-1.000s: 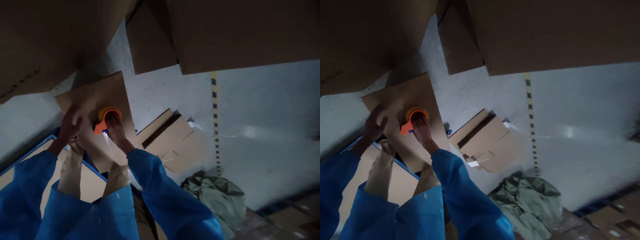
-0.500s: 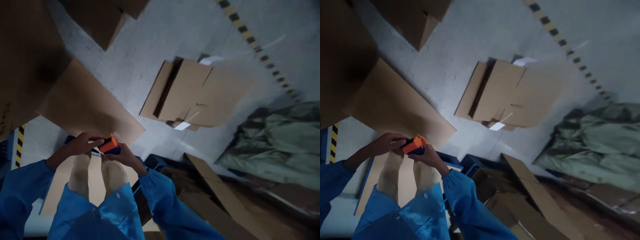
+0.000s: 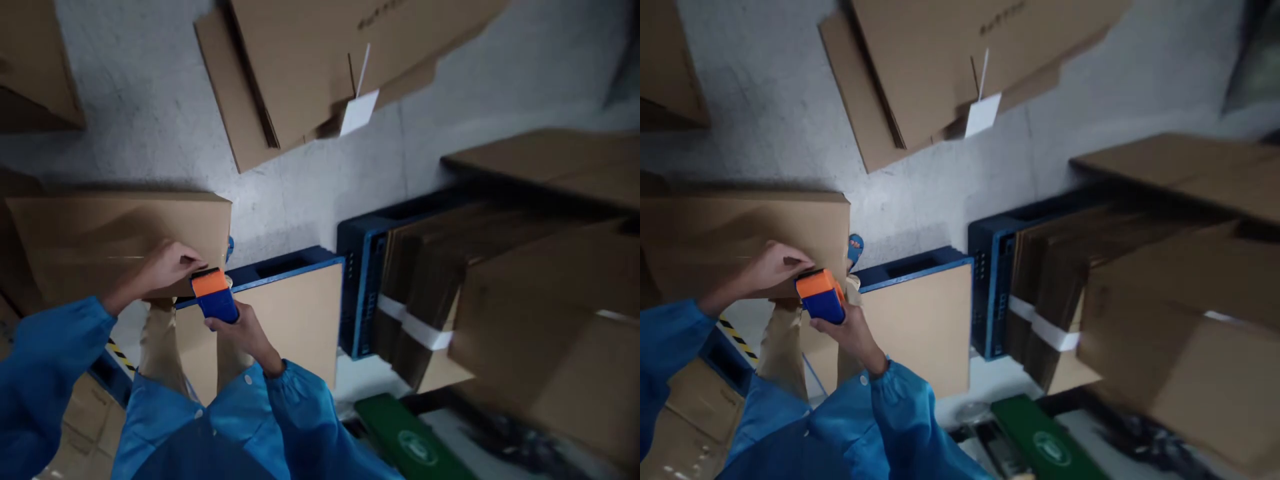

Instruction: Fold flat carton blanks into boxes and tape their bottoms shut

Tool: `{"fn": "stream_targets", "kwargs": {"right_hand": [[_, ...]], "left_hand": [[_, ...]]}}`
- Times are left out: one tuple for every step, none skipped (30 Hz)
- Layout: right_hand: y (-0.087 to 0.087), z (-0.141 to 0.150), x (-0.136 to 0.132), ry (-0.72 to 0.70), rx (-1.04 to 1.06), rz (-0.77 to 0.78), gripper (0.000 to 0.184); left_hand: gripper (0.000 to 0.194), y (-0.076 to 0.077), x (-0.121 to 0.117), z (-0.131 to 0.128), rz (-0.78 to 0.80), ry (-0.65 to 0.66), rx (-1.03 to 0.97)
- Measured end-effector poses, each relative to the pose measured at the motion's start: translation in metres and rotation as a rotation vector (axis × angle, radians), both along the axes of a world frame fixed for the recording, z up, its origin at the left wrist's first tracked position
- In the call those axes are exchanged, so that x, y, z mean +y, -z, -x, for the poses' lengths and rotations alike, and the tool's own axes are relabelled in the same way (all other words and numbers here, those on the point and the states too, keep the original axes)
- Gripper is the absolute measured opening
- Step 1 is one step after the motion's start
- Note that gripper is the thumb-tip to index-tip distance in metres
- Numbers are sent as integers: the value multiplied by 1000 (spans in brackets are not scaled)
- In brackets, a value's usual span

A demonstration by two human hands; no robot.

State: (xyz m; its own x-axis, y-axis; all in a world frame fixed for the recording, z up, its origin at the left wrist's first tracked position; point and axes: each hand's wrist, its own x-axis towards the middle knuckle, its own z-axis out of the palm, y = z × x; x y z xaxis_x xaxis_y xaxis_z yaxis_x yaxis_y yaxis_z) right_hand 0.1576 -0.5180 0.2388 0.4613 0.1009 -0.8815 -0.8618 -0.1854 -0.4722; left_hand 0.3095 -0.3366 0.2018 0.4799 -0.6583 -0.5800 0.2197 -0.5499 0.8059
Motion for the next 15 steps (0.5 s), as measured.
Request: {"fn": "stream_targets", "kwargs": {"right_hand": [[0,1,-2,97,-11,12,38],[2,4,-5,188,-14,25,40],[4,10,-9,261,-20,49,42],[8,19,-13,309,-22,83,45],[12,32,-17,340,-8,122,48],[16,48,-21,354,23,163,51],[19,68,-22,359,67,203,53],[22,88,-23,361,115,236,54],[24,109,-22,365,168,257,55],[24,130,-20,374,218,264,55],[24,148,-17,386,264,261,55],[23,164,-14,399,302,252,56],[21,177,-11,412,333,244,56],[20,187,-8,422,354,241,55],[20,196,-6,431,366,243,55]], "left_hand": [[35,0,-12,-15,8,63,-23],[34,1,-24,-30,7,106,-52],[33,4,-34,-47,-8,122,-94],[32,9,-44,-65,-41,107,-150],[31,14,-52,-83,-80,76,-220],[30,21,-60,-103,-113,46,-290],[28,28,-68,-121,-135,31,-352],[27,35,-77,-138,-140,33,-406],[27,42,-86,-153,-131,52,-450],[28,48,-96,-163,-111,85,-474],[29,55,-106,-170,-89,120,-484],[31,62,-116,-174,-71,155,-477],[33,70,-125,-175,-62,188,-458],[34,78,-134,-174,-61,218,-432],[35,86,-141,-172,-70,240,-411]]}}
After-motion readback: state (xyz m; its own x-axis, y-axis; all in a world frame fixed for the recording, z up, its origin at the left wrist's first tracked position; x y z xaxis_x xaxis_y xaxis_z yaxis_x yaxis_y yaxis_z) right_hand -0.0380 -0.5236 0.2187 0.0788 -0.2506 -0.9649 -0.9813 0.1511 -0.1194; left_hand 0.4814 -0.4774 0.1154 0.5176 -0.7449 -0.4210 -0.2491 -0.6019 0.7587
